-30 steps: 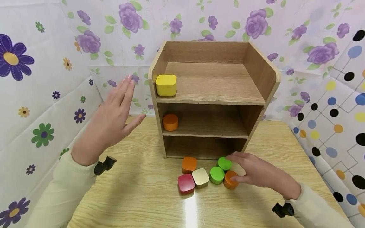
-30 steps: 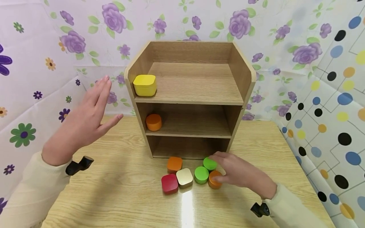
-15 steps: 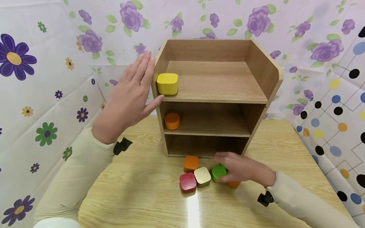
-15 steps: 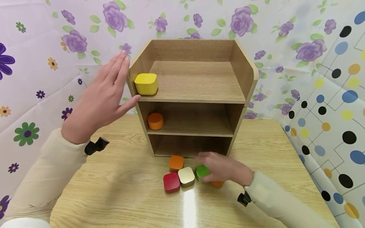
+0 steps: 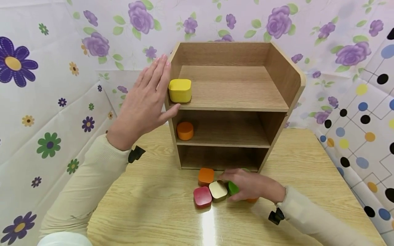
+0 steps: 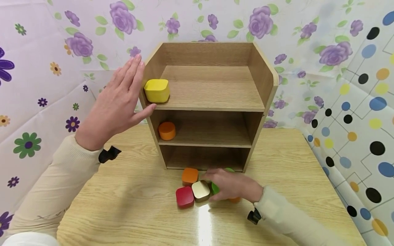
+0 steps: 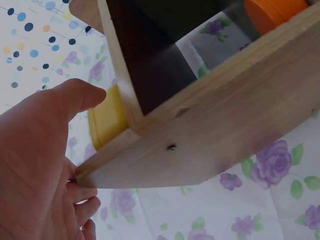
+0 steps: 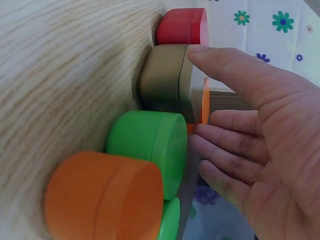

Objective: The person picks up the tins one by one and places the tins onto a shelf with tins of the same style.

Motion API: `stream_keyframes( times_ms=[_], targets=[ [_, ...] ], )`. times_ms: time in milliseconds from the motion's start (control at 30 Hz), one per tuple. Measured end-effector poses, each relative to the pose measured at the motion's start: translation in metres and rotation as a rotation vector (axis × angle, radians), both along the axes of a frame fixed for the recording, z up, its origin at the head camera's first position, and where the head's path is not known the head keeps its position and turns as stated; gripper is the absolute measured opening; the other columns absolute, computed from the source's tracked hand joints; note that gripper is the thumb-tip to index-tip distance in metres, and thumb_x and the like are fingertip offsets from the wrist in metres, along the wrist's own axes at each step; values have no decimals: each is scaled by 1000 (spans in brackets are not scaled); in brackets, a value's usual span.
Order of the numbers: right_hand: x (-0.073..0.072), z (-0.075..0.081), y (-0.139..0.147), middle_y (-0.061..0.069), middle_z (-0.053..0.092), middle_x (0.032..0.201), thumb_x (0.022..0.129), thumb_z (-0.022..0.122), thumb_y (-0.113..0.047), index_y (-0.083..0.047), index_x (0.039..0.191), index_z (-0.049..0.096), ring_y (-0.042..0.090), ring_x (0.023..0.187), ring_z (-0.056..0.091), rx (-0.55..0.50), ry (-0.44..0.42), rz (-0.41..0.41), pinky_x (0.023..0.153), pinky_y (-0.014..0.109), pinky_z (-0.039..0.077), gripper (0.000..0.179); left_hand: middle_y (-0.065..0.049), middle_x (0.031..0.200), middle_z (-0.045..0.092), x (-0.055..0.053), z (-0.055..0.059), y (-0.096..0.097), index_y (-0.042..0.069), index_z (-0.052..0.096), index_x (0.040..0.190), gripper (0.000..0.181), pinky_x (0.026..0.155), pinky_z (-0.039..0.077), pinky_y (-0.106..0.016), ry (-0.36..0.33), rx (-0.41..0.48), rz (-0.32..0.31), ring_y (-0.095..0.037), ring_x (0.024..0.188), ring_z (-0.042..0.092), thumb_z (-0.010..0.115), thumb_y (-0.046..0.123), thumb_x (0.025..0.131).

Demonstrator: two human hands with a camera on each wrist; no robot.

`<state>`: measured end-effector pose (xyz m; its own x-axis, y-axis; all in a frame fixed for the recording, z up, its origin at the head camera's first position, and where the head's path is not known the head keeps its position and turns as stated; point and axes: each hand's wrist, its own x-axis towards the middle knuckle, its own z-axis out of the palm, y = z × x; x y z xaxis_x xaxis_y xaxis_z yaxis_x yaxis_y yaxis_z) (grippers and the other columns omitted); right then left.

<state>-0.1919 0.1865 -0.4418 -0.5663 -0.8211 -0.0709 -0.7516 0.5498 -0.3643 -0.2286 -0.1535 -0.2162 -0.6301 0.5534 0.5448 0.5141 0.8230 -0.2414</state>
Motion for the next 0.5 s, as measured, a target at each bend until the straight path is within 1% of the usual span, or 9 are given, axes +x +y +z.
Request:
stream_keyframes(
  times_ms=[100, 367, 500],
  targets=[
    [0, -3, -1, 7, 66, 144, 89, 86, -32, -5, 147, 60, 27, 134, 64, 1, 5, 0, 106, 40, 60, 69, -24, 177, 11, -3, -2, -3, -5, 10, 167, 100, 135, 19, -53, 3, -1, -3, -39, 165, 16, 64, 47, 100],
    [-1, -13, -3, 6, 67, 142, 88, 86, -35, -8, 144, 62, 22, 129, 65, -22, 13, -9, 104, 35, 60, 67, -25, 176, 15, -7, -6, -5, -6, 13, 166, 101, 135, 21, -53, 38, 10, -43, -40, 164, 19, 67, 45, 97],
    [-2, -20, -4, 5, 68, 139, 87, 87, -36, -9, 143, 62, 19, 125, 67, -45, 13, -19, 100, 32, 61, 67, -26, 176, 14, -10, -8, -5, -7, 12, 166, 100, 135, 20, -53, 34, 9, -49, -40, 164, 18, 66, 44, 98]
  ],
)
